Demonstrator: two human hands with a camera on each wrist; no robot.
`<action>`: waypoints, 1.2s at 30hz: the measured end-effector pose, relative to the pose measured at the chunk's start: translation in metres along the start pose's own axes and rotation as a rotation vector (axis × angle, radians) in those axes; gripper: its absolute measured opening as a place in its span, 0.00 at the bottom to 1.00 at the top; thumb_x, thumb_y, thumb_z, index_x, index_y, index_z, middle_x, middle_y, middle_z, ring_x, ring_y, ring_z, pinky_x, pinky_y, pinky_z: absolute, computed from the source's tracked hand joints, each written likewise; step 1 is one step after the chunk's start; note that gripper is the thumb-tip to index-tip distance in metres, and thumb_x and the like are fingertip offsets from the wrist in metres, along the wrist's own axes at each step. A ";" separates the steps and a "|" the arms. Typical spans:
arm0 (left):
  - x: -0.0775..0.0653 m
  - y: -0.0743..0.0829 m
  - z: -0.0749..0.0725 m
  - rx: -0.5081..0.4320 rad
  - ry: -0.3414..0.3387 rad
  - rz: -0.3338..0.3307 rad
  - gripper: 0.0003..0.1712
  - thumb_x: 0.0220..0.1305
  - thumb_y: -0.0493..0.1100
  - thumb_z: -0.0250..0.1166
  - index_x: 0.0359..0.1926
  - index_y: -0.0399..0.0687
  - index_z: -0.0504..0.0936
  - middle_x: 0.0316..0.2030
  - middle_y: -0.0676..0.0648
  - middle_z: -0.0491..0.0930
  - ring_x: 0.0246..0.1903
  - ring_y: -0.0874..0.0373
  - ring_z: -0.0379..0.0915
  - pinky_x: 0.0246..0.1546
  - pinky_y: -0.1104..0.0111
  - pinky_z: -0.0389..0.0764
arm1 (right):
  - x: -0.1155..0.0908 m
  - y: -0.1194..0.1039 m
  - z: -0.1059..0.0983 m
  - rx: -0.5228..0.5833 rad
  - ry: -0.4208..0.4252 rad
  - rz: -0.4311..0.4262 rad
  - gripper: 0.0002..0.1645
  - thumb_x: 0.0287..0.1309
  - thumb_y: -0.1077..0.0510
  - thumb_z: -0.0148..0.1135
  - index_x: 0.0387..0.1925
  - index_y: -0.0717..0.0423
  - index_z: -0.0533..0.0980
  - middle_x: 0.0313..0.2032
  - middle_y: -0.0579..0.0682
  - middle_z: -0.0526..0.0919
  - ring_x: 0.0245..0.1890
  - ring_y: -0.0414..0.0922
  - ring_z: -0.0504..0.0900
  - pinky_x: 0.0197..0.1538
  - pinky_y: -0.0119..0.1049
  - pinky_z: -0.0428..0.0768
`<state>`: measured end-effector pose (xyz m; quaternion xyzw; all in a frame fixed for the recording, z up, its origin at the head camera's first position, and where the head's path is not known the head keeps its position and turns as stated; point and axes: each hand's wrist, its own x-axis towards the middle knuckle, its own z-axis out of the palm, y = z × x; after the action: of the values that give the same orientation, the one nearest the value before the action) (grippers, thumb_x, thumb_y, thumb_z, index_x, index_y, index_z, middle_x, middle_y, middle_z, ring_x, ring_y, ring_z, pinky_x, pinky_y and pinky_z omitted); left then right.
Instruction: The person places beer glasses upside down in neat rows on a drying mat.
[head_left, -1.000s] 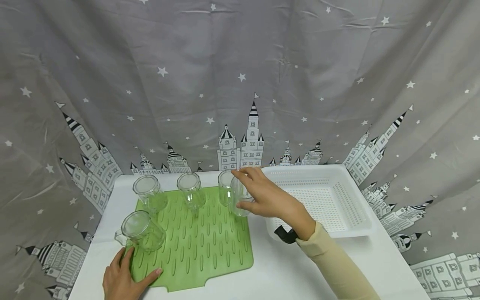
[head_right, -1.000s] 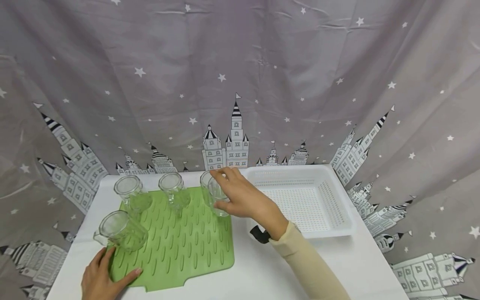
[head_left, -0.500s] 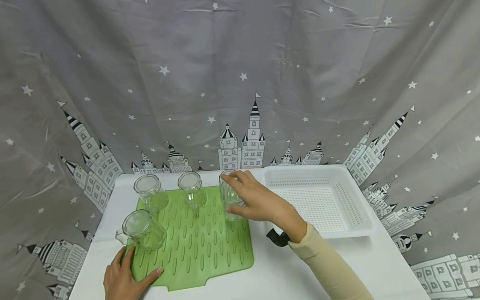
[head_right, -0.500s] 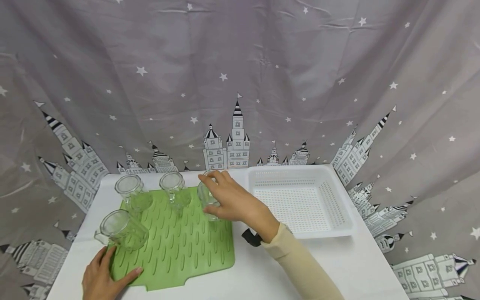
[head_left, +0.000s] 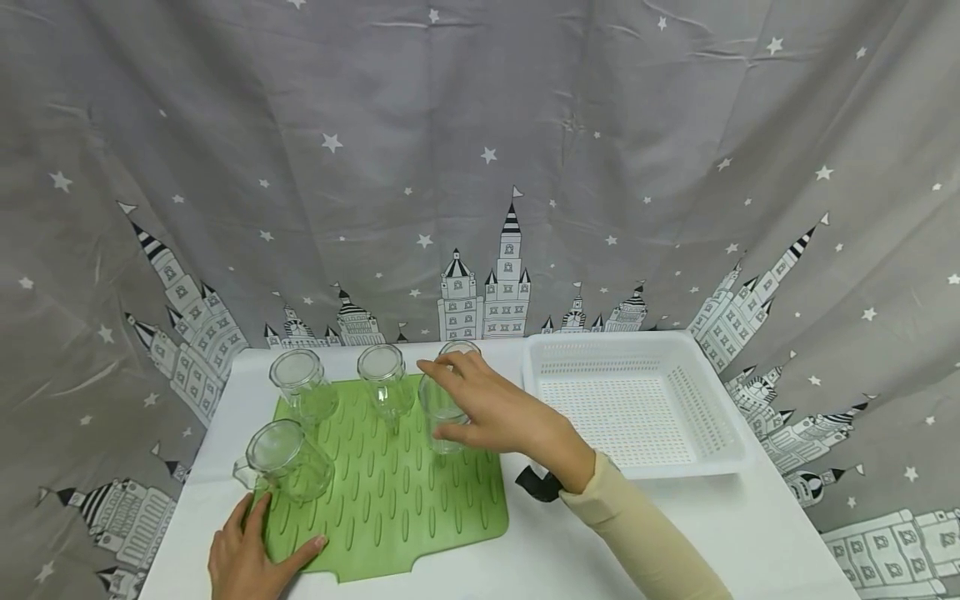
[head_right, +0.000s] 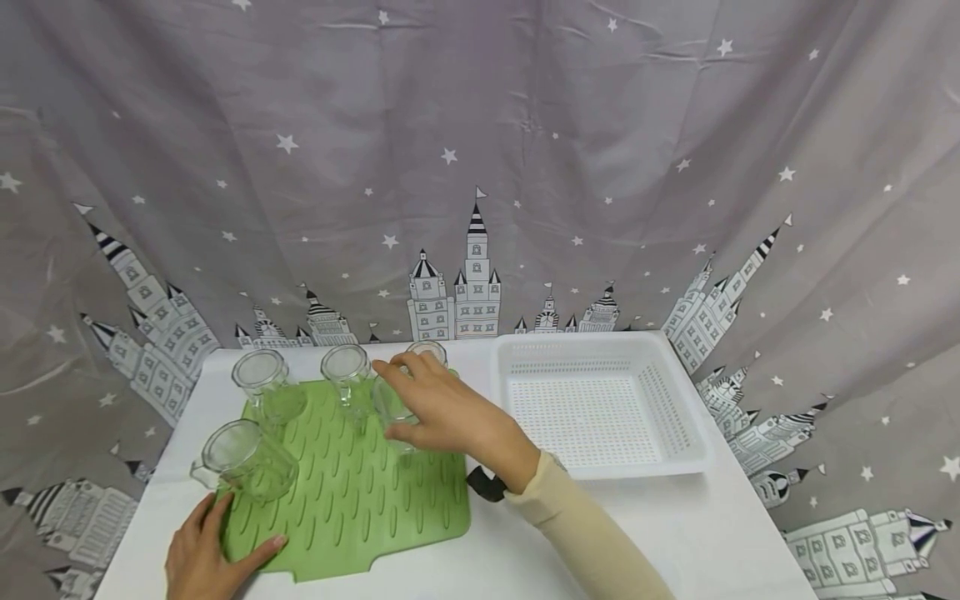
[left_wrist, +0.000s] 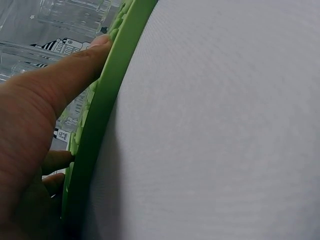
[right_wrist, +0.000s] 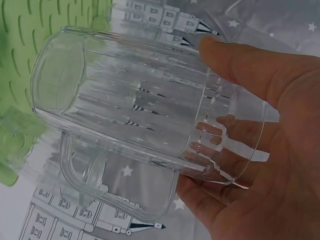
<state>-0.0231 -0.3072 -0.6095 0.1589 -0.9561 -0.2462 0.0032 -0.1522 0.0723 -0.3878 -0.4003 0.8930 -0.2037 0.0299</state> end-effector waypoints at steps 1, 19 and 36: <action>0.000 0.000 0.000 0.000 -0.001 -0.001 0.74 0.48 0.73 0.80 0.81 0.35 0.56 0.79 0.24 0.49 0.66 0.25 0.57 0.69 0.29 0.60 | 0.001 -0.001 0.000 -0.001 0.000 -0.004 0.53 0.69 0.43 0.73 0.85 0.47 0.56 0.76 0.51 0.68 0.72 0.46 0.69 0.76 0.43 0.78; -0.005 0.006 0.000 -0.035 0.002 0.010 0.71 0.49 0.69 0.81 0.80 0.32 0.58 0.79 0.23 0.50 0.74 0.21 0.51 0.72 0.25 0.58 | 0.008 -0.017 0.007 -0.028 -0.029 -0.010 0.54 0.70 0.40 0.72 0.86 0.43 0.55 0.77 0.52 0.68 0.74 0.47 0.69 0.73 0.42 0.80; -0.044 0.059 0.005 -0.307 0.197 0.051 0.42 0.56 0.51 0.83 0.67 0.41 0.77 0.61 0.31 0.78 0.64 0.30 0.71 0.64 0.33 0.70 | 0.011 -0.020 0.008 -0.010 -0.057 0.001 0.54 0.70 0.41 0.71 0.87 0.42 0.53 0.78 0.53 0.66 0.77 0.50 0.67 0.76 0.47 0.79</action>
<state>0.0000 -0.2427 -0.5833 0.1557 -0.9061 -0.3721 0.1272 -0.1435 0.0493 -0.3863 -0.4055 0.8930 -0.1877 0.0535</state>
